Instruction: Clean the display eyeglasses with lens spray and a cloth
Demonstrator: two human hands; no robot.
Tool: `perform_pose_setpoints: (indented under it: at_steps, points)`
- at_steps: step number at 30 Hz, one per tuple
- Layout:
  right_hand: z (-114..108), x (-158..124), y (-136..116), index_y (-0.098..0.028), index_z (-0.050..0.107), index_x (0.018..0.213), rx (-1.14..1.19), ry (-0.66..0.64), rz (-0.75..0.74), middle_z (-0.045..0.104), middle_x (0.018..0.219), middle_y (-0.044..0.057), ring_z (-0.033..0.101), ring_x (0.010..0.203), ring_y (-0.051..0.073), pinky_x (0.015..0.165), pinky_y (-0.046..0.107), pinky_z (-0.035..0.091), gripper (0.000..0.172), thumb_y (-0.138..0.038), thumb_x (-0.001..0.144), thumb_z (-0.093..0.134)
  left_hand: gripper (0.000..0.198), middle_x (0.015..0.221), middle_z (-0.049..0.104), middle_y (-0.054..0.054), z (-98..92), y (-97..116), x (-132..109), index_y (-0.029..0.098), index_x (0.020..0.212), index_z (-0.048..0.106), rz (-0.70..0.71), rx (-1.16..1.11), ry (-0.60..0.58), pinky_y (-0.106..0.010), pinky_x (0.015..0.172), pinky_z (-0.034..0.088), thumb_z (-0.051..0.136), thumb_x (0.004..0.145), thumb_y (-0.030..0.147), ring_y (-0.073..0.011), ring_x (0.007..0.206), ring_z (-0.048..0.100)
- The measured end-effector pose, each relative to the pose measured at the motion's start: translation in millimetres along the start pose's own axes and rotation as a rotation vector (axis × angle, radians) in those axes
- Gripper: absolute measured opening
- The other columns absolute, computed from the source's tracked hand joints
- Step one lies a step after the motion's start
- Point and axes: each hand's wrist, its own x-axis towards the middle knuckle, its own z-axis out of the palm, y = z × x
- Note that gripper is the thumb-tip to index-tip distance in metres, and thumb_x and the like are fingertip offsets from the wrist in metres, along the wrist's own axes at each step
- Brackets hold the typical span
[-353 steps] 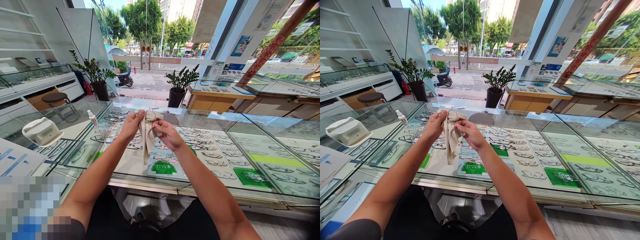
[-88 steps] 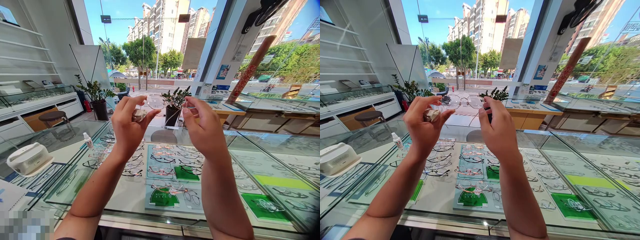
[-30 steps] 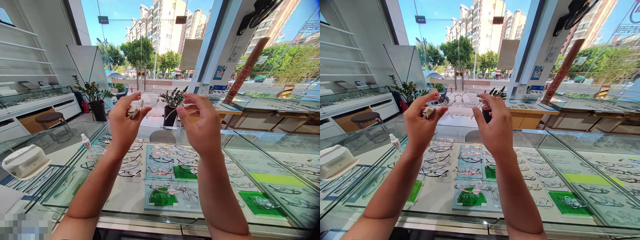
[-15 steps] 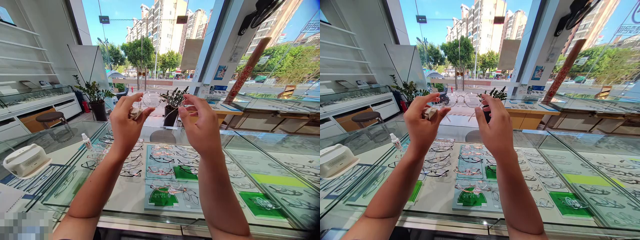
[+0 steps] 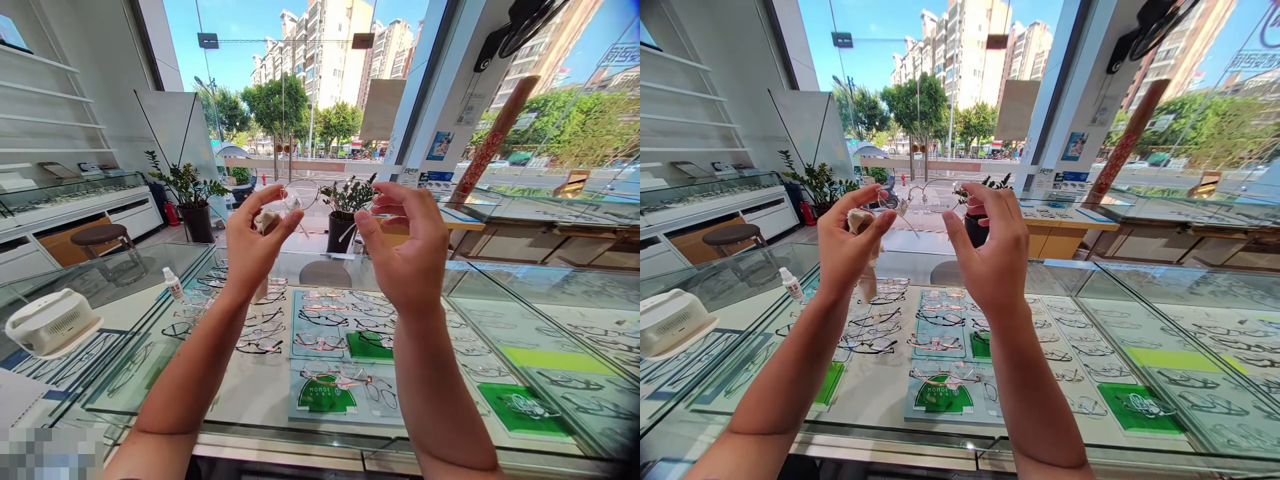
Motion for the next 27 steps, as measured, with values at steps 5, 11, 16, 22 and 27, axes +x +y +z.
perform_pose_setpoints:
  at_steps: [5, 11, 16, 22, 27]
  points:
    - [1.1, -0.5, -0.3, -0.035, 0.067, 0.143, 0.001, -0.002, -0.014, 0.071, 0.125, 0.010, 0.071, 0.115, 0.032, 0.093, 0.054, 0.067, 0.038, -0.048, 0.107, 0.065, 0.052, 0.137, 0.078, -0.009, 5.0, -0.4, -4.5, 0.032, 0.140, 0.073, 0.061, 0.063, 0.056, -0.034, 0.076, 0.059, 0.086, 0.093, 0.051, -0.0187, 0.093, 0.072]
    - [0.8, -1.4, -3.9, -0.036, 0.067, 0.144, 0.011, -0.018, -0.031, 0.070, 0.130, 0.010, 0.069, 0.122, 0.034, 0.096, 0.057, 0.067, 0.038, -0.044, 0.107, 0.065, 0.062, 0.135, 0.075, -0.010, 11.9, -6.5, -7.5, 0.031, 0.145, 0.067, 0.123, 0.126, 0.119, -0.032, 0.078, 0.057, 0.085, 0.092, 0.058, -0.0215, 0.104, 0.073]
    - [3.5, -1.7, 0.2, -0.036, 0.065, 0.147, 0.031, -0.015, -0.089, 0.069, 0.135, 0.011, 0.069, 0.124, 0.034, 0.093, 0.054, 0.068, 0.040, -0.044, 0.108, 0.063, 0.062, 0.133, 0.075, -0.009, 16.0, -12.3, -7.8, 0.029, 0.144, 0.066, 0.194, 0.138, 0.205, -0.033, 0.081, 0.058, 0.085, 0.093, 0.058, -0.0229, 0.110, 0.073]
    - [7.5, -0.4, 5.1, -0.036, 0.070, 0.140, 0.087, 0.018, -0.087, 0.073, 0.133, 0.007, 0.072, 0.119, 0.030, 0.092, 0.048, 0.068, 0.035, -0.040, 0.105, 0.070, 0.060, 0.136, 0.075, -0.009, 17.3, -13.3, -9.6, 0.029, 0.143, 0.067, 0.245, 0.133, 0.275, -0.036, 0.083, 0.058, 0.087, 0.092, 0.054, -0.0226, 0.107, 0.071]
    - [10.0, -2.7, 7.3, -0.036, 0.071, 0.139, 0.172, -0.012, 0.004, 0.075, 0.137, 0.006, 0.076, 0.115, 0.028, 0.089, 0.046, 0.068, 0.036, -0.040, 0.104, 0.072, 0.061, 0.141, 0.073, -0.010, 16.6, -11.6, -11.2, 0.030, 0.145, 0.066, 0.282, 0.114, 0.292, -0.036, 0.082, 0.059, 0.088, 0.091, 0.049, -0.0257, 0.114, 0.071]
